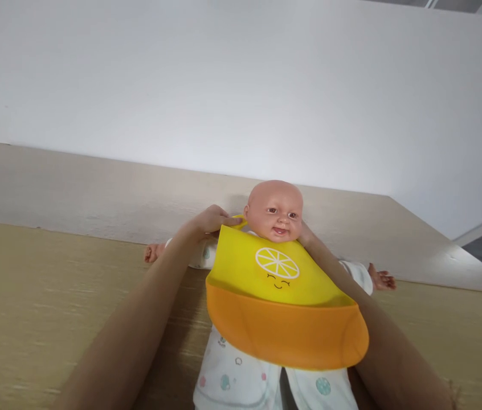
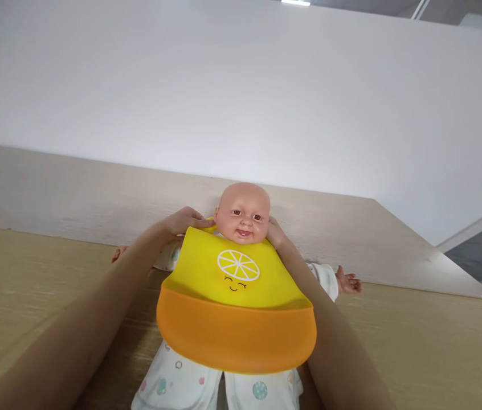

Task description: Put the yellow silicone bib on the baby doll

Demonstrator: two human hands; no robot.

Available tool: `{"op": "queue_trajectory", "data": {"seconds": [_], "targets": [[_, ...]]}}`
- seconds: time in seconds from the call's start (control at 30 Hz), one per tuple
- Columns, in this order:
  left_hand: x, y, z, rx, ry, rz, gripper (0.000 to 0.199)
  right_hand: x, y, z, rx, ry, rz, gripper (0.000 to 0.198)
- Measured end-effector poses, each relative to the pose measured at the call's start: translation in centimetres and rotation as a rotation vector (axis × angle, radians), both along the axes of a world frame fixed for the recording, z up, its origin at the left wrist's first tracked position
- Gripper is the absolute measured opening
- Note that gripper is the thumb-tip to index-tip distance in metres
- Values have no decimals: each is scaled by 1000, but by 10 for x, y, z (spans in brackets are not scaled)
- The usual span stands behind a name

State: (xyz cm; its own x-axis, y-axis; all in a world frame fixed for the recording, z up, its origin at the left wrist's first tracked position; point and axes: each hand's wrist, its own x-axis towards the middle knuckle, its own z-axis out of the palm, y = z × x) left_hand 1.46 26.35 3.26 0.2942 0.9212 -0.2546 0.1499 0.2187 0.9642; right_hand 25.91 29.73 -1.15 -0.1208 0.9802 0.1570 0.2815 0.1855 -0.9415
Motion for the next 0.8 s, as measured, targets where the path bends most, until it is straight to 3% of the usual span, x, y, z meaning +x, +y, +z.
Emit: {"op": "queue_trajectory", "data": {"seconds": [0.33,0.47,0.63,0.8], "targets": [[1,1,-3,-19,-353,0,34,-1,2,1,-82,85,-71,27],[3,-1,-4,-24,-434,8,30,2,6,7,-59,-16,-70,21],[6,-3,-2,5,-508,-13,26,10,15,14,-45,-101,-52,27],[5,-2,-3,-12,-471,-13,21,9,6,6,15,-100,-22,23]]}}
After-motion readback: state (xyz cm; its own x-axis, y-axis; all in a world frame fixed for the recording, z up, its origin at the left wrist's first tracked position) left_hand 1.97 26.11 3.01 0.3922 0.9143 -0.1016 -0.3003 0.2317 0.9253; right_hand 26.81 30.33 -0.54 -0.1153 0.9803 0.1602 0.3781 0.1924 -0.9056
